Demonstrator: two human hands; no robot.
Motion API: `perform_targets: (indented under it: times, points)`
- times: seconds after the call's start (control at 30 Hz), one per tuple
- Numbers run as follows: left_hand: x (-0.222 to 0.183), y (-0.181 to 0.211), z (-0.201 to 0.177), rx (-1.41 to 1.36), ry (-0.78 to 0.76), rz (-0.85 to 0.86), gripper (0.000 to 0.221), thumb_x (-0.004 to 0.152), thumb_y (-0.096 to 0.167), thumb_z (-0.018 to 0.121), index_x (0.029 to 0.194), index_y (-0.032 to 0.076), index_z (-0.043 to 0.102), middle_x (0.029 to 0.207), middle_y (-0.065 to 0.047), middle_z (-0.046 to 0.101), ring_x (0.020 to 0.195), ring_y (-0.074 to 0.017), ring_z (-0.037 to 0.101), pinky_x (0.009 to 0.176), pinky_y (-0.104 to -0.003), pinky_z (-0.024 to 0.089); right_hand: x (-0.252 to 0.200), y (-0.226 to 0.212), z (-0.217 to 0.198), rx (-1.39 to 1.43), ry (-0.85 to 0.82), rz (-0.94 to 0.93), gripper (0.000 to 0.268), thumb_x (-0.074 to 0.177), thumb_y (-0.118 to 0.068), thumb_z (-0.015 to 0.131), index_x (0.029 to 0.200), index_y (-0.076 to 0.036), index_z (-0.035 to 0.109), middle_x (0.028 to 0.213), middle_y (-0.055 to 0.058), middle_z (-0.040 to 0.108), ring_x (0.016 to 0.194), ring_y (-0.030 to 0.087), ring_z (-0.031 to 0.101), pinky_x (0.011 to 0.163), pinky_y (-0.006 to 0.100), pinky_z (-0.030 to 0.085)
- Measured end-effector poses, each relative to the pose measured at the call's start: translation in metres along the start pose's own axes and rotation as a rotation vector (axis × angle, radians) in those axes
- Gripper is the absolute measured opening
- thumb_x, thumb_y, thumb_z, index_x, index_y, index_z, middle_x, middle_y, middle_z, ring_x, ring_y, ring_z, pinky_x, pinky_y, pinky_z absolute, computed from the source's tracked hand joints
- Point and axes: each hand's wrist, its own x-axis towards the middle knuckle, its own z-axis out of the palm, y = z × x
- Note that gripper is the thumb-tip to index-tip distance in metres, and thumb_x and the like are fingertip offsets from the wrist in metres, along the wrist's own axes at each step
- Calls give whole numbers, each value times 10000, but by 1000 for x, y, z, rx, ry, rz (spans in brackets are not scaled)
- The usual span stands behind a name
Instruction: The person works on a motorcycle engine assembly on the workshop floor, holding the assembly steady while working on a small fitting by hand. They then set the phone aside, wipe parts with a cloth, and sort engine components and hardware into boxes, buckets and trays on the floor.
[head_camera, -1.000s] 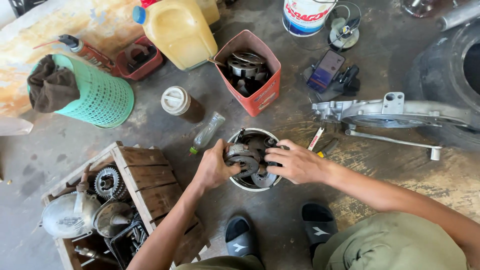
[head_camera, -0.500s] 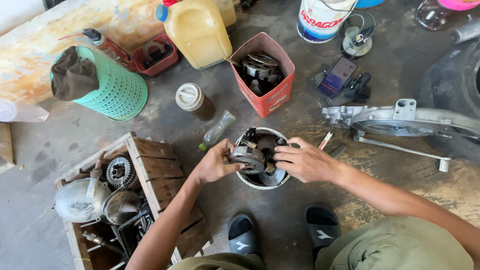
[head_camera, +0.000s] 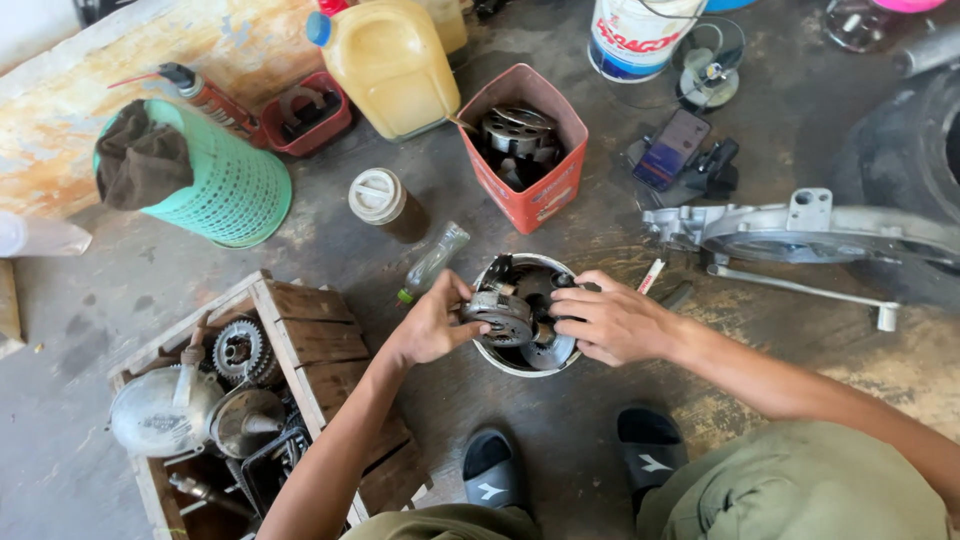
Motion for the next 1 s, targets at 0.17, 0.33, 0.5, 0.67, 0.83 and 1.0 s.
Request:
perform_targets:
  times: [0.17,0.33,0.5,0.67,0.83,1.0]
  points:
    - [1,35,5,-13,-84,-7,796,806,66,843,1349,70,261,1224,-346,585,1147,-490,611,909,-535,546,9,-11,-22,-23,45,-10,338,775,-218,739,1078,-101,645,1151,129,667,1182,329,610,1007,580,397]
    - [13,72,11,357,-106,2,781,912,505,538,1519,107,252,1271,-341,633,1170,-584,598,934,-711,500,-2,-13,-22,10,132,41,345,781,-229,706,1090,-103,620,1168,134,649,1172,337,614,995,575,414]
    - [40,69,6,358,165,-169,570,1109,426,238,1346,74,618,1168,-269,721,1112,-412,695,873,-498,608,-12,-10,-45,60,423,172,301,970,-275,555,1161,-68,659,1167,159,655,1139,371,651,913,538,484]
    - [72,88,9,353,309,37,316,1088,205,531,1290,-20,623,1046,-222,698,935,-308,678,789,-389,566,-14,-24,-83,71,577,388,191,1008,-221,580,1017,-67,693,1085,94,659,1055,282,644,916,449,496]
    - [104,149,61,526,302,82,268,1104,204,639,1005,-25,736,675,-84,652,513,-156,477,496,-298,390,-23,-36,-123,192,716,470,213,1025,-14,458,870,-7,603,1085,116,630,959,245,602,926,406,471]
    - [145,170,120,-176,-1,-161,865,1053,690,180,1018,-6,693,740,-51,446,671,-146,352,617,-311,270,-32,-38,-134,92,796,612,382,1021,-62,497,1399,-15,490,1426,177,554,1306,308,589,1171,465,462]
